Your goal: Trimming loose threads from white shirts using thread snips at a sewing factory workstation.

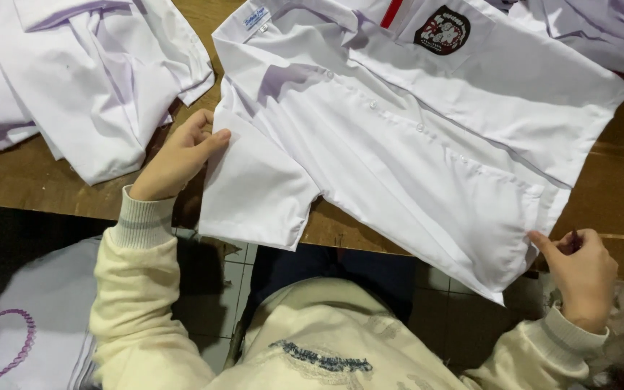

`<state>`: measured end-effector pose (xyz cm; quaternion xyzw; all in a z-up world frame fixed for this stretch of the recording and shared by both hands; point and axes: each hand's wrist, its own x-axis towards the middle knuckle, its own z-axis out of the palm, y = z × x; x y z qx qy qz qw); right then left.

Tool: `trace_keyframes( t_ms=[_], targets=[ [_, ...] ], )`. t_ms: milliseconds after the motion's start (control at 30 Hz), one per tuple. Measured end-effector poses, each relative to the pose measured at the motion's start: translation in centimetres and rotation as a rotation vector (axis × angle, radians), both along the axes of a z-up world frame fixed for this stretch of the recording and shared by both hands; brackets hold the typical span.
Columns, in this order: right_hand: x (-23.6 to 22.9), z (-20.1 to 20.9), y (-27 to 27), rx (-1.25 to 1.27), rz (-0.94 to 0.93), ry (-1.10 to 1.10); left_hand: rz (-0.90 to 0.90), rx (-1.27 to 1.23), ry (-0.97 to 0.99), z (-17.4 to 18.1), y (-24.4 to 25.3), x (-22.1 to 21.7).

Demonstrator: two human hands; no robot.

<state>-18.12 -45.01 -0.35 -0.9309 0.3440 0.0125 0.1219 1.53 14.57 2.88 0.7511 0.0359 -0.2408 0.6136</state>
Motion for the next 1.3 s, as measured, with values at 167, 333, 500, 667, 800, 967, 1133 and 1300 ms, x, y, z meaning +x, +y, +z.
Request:
trace_keyframes(
  t_ms=[167, 333, 500, 667, 800, 967, 1133, 1300],
  targets=[
    [-0.3, 1.9, 2.4, 0.002, -0.065, 0.138, -0.076, -0.024, 0.065, 2.6, -0.8, -0.9],
    [0.1, 2.5, 4.1, 0.032, -0.083, 0.153, -0.132, 0.009, 0.021, 1.8, -0.8, -0.8],
    [0.4, 2.2, 4.0, 0.176, 0.020, 0.028, 0.057, -0.410, -0.024, 0.2, -1.9, 0.3],
    [0.4, -1.0, -1.5, 0.264, 0.095, -0.331, 0.128, -0.452, -0.152, -1.4, -2.6, 3.7],
    [2.4, 1.1, -1.6, 0.271, 0.113, -0.639, 0.150, -0.310, -0.291, -1.0, -3.6, 6.6],
    [7.2, -3.4, -9.5, 0.114, 0.173, -0.651, 0.228, -0.306, -0.226, -2.0, -5.3, 10.3],
    [10.6, -3.3, -6.9, -0.079, 0.350, -0.594, 0.286, -0.318, -0.036, -2.6, -6.8, 11.3],
    [11.6, -1.6, -2.9, -0.049, 0.347, -0.308, 0.298, -0.296, -0.033, -2.8, -7.7, 11.0]
  ],
)
